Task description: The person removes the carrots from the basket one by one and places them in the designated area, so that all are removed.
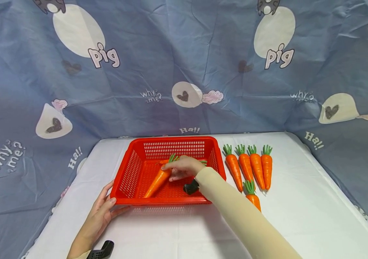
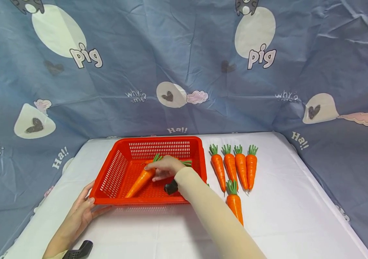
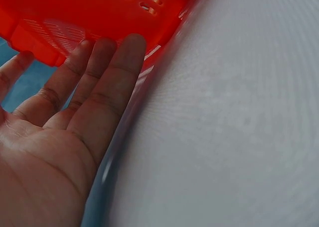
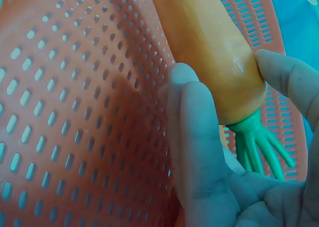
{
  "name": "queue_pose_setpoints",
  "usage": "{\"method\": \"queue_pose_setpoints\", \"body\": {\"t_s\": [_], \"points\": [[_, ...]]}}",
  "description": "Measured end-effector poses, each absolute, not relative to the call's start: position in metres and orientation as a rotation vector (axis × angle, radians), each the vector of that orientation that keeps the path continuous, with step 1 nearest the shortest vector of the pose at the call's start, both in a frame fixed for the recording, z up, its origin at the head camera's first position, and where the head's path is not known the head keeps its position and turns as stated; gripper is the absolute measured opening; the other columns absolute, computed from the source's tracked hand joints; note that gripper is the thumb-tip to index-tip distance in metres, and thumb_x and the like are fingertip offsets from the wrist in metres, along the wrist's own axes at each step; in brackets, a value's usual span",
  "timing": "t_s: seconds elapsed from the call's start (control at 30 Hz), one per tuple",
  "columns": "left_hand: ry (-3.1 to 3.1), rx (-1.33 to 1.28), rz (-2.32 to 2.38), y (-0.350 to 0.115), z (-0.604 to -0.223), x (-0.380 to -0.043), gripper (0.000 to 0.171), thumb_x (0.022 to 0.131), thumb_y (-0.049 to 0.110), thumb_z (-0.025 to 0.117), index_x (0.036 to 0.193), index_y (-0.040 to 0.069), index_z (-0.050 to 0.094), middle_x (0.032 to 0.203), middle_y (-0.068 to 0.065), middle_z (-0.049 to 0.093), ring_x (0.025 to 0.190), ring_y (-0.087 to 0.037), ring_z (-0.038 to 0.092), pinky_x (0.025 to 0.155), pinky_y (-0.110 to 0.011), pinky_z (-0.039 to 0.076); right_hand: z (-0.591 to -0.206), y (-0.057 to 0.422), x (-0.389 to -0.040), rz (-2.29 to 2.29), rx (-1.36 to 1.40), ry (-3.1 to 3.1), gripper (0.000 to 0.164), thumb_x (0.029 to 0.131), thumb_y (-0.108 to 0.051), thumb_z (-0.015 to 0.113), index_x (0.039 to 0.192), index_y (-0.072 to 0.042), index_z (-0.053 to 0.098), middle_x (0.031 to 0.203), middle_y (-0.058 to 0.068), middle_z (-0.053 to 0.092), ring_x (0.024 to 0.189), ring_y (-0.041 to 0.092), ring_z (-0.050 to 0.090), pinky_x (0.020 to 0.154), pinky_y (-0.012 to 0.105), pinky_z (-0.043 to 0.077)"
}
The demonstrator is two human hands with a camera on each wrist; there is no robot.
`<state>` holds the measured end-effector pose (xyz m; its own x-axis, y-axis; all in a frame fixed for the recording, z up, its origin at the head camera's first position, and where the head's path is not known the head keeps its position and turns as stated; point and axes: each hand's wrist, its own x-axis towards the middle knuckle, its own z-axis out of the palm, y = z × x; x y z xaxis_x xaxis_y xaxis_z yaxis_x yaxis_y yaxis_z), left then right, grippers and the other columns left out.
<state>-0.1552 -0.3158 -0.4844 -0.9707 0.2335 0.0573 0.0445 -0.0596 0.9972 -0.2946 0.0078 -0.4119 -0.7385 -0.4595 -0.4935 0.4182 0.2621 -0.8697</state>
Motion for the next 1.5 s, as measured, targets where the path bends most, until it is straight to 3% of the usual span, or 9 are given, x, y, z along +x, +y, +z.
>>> {"method": "queue_pose_setpoints", "body": {"t_s": [0.2,0.4,0.6,1.07,1.5], "points": [[2.055,0.339,2.184,-0.316,-0.484,-0.155,0.060,0.114,0.014,0.041,0.170,0.021,0.020,0.150,0.016,0.055,0.131,-0.003,0.065,0.100,-0.032,0.061,-0.408,0.010,-0.296,-1.599,-0.070,1.849,0.028,0.095,-0.026,0.081,0.082,-0.004,0.067,0.064,0.002,0.061,0.064,0.013,0.075,0.068,0.023,0.064],[2.043,0.342,2.193,-0.317,-0.484,-0.155,0.060,0.114,0.014,0.040,0.170,0.021,0.020,0.151,0.015,0.055,0.131,-0.002,0.065,0.101,-0.032,0.061,-0.404,0.014,-0.296,-1.637,-0.095,1.873,0.023,0.095,-0.025,0.080,0.091,-0.003,0.076,0.074,0.008,0.074,0.068,0.014,0.076,0.075,0.026,0.065],[2.037,0.354,2.199,-0.317,-0.485,-0.154,0.060,0.114,0.014,0.039,0.170,0.021,0.020,0.152,0.015,0.053,0.132,-0.002,0.064,0.101,-0.032,0.061,-0.404,0.019,-0.301,-1.659,-0.094,1.885,0.024,0.094,-0.026,0.080,0.093,-0.003,0.077,0.074,0.007,0.075,0.069,0.014,0.077,0.079,0.028,0.066],[2.040,0.351,2.193,-0.317,-0.485,-0.155,0.058,0.114,0.014,0.040,0.169,0.020,0.022,0.152,0.014,0.054,0.132,-0.004,0.065,0.101,-0.032,0.061,-0.399,0.026,-0.306,-1.646,-0.136,1.932,0.026,0.092,-0.029,0.081,0.097,-0.003,0.078,0.076,0.006,0.077,0.075,0.015,0.078,0.105,0.047,0.057],[2.042,0.371,2.196,-0.316,-0.486,-0.155,0.057,0.113,0.013,0.039,0.168,0.019,0.024,0.153,0.013,0.053,0.132,-0.003,0.064,0.101,-0.033,0.061,-0.389,0.034,-0.307,-1.668,-0.174,1.942,0.024,0.095,-0.028,0.079,0.095,-0.004,0.079,0.071,0.004,0.074,0.078,0.016,0.079,0.109,0.050,0.056]]}}
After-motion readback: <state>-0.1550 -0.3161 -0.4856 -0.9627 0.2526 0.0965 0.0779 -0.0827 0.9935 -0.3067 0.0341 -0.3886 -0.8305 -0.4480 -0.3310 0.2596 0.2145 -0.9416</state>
